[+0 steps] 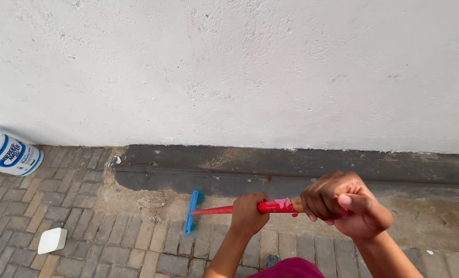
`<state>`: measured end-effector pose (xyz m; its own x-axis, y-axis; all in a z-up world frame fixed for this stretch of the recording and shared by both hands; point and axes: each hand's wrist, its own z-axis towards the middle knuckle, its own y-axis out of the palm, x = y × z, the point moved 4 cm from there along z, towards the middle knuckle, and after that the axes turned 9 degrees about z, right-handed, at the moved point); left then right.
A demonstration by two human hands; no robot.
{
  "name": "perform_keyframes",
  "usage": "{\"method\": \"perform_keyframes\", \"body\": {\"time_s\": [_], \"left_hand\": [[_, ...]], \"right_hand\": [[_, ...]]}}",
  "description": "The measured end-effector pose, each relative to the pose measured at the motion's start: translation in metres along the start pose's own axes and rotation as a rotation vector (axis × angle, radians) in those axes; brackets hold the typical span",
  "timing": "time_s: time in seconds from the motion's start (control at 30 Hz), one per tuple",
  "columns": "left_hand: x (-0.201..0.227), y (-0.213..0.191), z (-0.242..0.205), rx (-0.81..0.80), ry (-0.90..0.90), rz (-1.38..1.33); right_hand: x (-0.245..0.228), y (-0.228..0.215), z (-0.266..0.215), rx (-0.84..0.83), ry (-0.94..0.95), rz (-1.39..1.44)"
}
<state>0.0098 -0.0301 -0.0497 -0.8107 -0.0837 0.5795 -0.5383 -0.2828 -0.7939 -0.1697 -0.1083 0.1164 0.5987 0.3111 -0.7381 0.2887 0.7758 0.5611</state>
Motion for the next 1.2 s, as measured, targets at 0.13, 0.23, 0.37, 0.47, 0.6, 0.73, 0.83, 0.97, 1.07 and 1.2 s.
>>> {"method": "perform_keyframes", "body": {"time_s": [0.13,0.23,0.37,0.47,0.6,0.73,0.83,0.97,1.07,1.2], "left_hand": [[-0.080,0.008,-0.029,-0.083,-0.163,0.040],[-0.145,0.005,-0.058,-0.155,-0.332,0.120],[-0.108,-0.034,-0.047,-0.093,-0.287,0.122],[-0.049,-0.047,-0.018,-0.081,-0.153,0.068],[0.002,-0.038,0.002,-0.080,-0.025,-0.006],[-0.042,-0.015,-0.003,-0.088,-0.046,-0.027],[-0.115,-0.003,-0.025,-0.057,-0.092,0.106],[-0.131,-0.017,-0.036,-0.164,-0.245,0.147],[-0.077,-0.040,-0.035,-0.117,-0.196,0.114],[-0.015,-0.053,-0.018,-0.169,-0.134,0.019]], "right_hand": [[0.076,0.017,-0.009,0.009,0.055,-0.061],[0.141,0.031,-0.016,-0.042,0.209,-0.123],[0.109,0.044,-0.004,0.005,0.029,-0.021],[0.041,0.042,0.005,0.042,-0.105,0.004],[-0.013,0.041,0.014,0.050,-0.244,0.023],[0.032,0.037,0.012,0.061,-0.201,-0.048],[0.103,0.036,0.008,0.073,-0.074,-0.061],[0.113,0.043,0.000,0.034,-0.034,-0.106],[0.070,0.051,-0.011,0.073,-0.109,-0.024],[0.002,0.078,-0.003,0.083,-0.195,-0.025]]}}
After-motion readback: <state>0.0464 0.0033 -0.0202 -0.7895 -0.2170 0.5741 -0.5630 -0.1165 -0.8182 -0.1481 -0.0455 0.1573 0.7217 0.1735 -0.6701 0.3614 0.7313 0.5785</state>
